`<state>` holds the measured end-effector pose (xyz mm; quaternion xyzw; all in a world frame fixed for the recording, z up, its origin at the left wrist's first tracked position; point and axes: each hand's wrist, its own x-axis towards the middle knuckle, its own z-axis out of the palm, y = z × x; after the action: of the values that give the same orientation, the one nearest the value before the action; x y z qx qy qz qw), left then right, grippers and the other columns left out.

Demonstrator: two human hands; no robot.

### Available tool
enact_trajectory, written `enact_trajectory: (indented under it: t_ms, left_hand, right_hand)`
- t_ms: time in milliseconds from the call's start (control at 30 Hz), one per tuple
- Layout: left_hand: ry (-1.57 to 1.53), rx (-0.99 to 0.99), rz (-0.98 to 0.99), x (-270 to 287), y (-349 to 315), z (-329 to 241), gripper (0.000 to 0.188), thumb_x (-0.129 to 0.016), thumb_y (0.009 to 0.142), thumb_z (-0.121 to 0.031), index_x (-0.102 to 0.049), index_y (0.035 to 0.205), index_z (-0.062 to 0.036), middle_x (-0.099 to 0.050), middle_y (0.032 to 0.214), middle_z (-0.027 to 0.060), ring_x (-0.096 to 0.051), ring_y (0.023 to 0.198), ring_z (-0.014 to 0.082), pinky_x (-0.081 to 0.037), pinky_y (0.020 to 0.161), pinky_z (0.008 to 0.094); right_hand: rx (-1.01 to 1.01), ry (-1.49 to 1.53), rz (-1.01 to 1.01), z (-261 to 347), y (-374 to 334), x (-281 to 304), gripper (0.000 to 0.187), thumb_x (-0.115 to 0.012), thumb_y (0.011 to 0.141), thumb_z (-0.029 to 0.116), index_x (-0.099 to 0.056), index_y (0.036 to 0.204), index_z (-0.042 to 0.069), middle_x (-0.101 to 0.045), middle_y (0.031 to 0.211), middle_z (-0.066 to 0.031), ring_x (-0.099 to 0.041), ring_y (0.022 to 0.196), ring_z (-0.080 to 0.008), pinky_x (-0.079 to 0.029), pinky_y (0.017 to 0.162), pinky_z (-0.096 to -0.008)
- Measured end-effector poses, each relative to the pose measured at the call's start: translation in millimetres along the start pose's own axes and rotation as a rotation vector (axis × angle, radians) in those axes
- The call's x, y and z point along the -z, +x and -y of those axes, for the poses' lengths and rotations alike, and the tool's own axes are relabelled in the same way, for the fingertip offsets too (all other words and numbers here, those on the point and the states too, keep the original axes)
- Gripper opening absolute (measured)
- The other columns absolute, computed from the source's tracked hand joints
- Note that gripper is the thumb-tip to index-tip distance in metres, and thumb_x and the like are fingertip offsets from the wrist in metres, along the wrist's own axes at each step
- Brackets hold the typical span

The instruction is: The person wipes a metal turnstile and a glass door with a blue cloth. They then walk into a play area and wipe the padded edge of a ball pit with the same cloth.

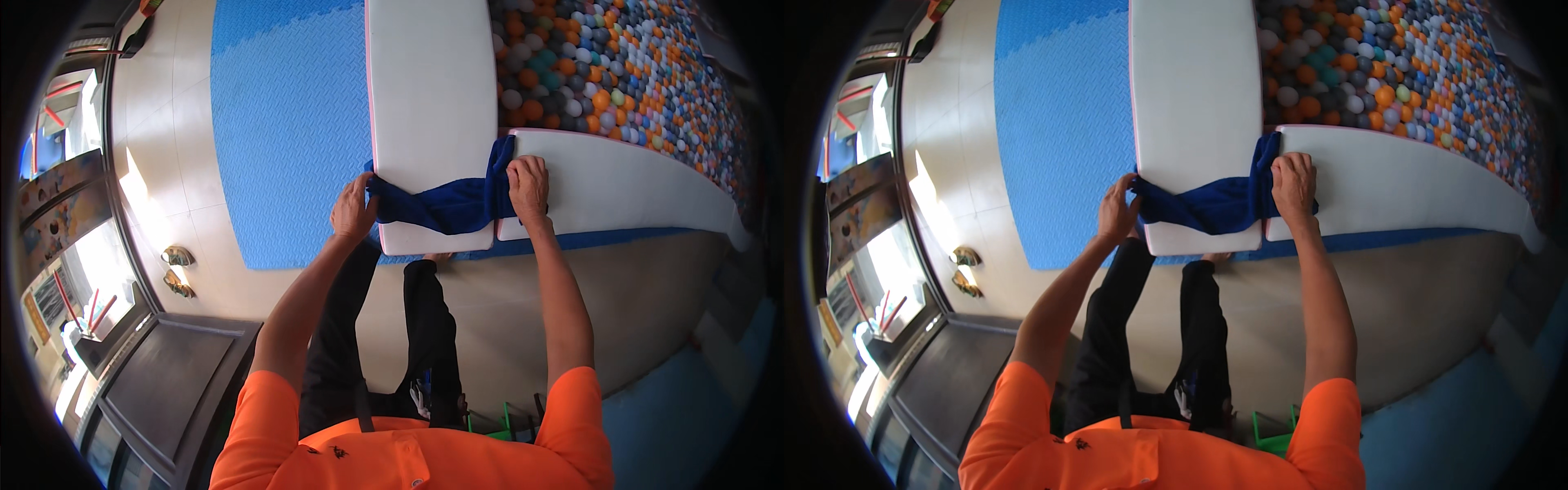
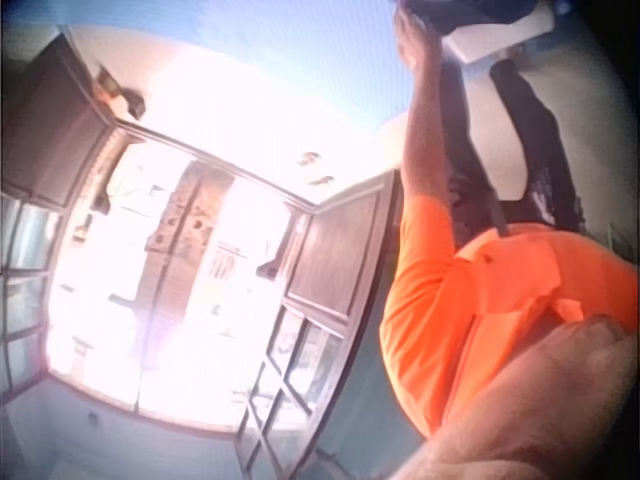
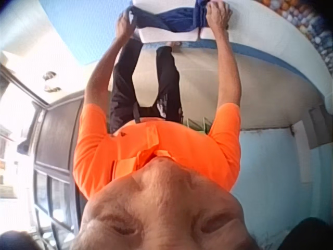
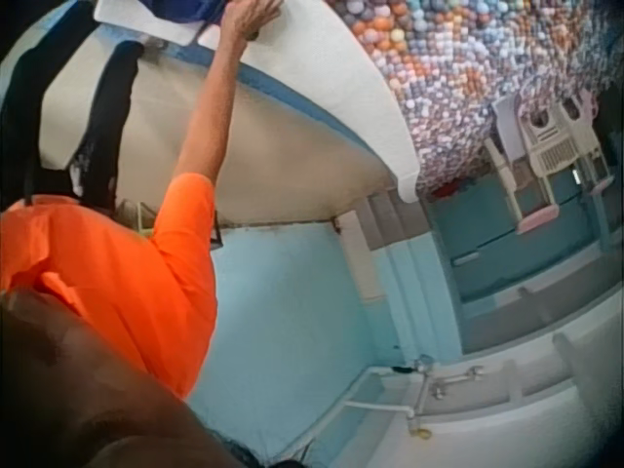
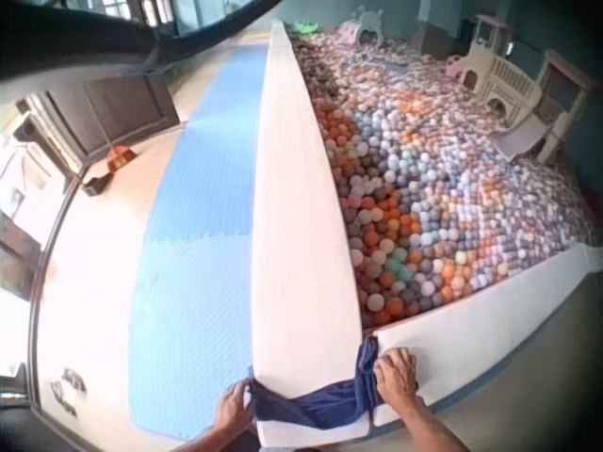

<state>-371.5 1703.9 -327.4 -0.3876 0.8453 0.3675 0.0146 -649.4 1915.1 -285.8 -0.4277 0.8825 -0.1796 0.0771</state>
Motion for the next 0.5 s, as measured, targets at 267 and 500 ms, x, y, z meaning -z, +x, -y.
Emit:
enact_trajectory:
  t_ms: [267, 500]
  left_hand:
    - [-0.034, -0.105, -0.083, 10, -5, 8, 0.018, -0.057, 0.078, -0.005, -0.065, 0.093, -0.0034, -0.065, 0.099, 0.0131, -0.061, 0.090, 0.0324, -0.049, 0.079, 0.0407]
    - [-0.142, -0.332, -0.172, 50, -30, -12, 0.019, -0.055, 0.079, -0.002, -0.059, 0.098, -0.0025, -0.064, 0.095, 0.0148, -0.061, 0.088, 0.0338, -0.049, 0.078, 0.0392]
  right_hand:
    - [-0.333, 0.374, 0.022, -8, -16, 11, 0.020, -0.059, 0.090, 0.019, -0.056, 0.099, 0.002, -0.062, 0.097, -0.0120, -0.060, 0.090, -0.0246, -0.048, 0.081, -0.0354]
    - [-0.123, -0.264, 0.165, 27, 13, -15, 0.033, -0.067, 0.081, 0.023, -0.059, 0.103, 0.001, -0.058, 0.101, -0.0146, -0.053, 0.100, -0.0319, -0.043, 0.086, -0.0437]
